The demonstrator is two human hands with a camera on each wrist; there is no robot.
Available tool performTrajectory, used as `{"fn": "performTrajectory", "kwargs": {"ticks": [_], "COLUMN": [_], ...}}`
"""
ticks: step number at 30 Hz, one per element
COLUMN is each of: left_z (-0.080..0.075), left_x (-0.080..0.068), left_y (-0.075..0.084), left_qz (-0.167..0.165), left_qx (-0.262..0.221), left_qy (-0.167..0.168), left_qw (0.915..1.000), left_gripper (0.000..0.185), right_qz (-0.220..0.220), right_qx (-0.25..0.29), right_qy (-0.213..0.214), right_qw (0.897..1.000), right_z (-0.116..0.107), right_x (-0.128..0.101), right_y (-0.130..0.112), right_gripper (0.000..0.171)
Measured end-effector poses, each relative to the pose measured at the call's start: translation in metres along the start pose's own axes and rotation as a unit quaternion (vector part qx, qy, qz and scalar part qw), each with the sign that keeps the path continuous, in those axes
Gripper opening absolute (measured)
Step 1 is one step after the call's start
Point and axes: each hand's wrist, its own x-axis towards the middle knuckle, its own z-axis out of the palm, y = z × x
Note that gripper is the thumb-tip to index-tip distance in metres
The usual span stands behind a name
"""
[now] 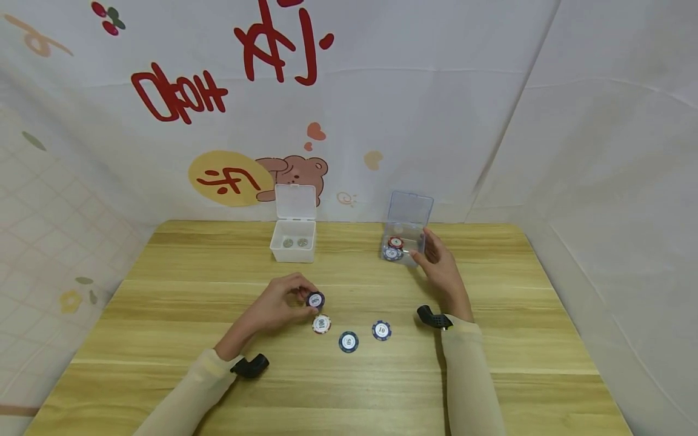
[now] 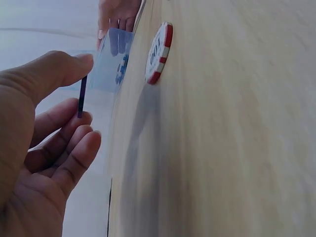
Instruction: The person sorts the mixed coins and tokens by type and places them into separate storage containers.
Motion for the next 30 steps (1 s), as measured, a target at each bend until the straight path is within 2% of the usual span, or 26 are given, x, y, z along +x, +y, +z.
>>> {"fn": "performTrajectory", "kwargs": {"ticks": [8, 18, 30], "left_z": [0.006, 0.009, 0.016], "left_x": [0.015, 0.037, 0.062], "left_y": [0.007, 0.019, 0.03], "left_qz": [0.022, 0.026, 0.028], "left_qx": [0.01, 0.018, 0.026], "left_qy": [0.022, 0.033, 0.044], "left_qw": [0.9995, 0.9989, 0.9983], "left_gripper": [0.033, 0.033, 0.032], "right_qz": [0.002, -0.001, -0.007], "right_qx": [-0.004, -0.009, -0.011], "right_qy": [0.0, 0.012, 0.01], "right_qw": [1.0, 1.0, 1.0], "right_z": [0.0, -0.001, 0.0], "right_x": [0.002, 0.013, 0.01], "right_y": [0.003, 0.033, 0.031], "right_gripper": [0.075, 0.079, 0.08]}}
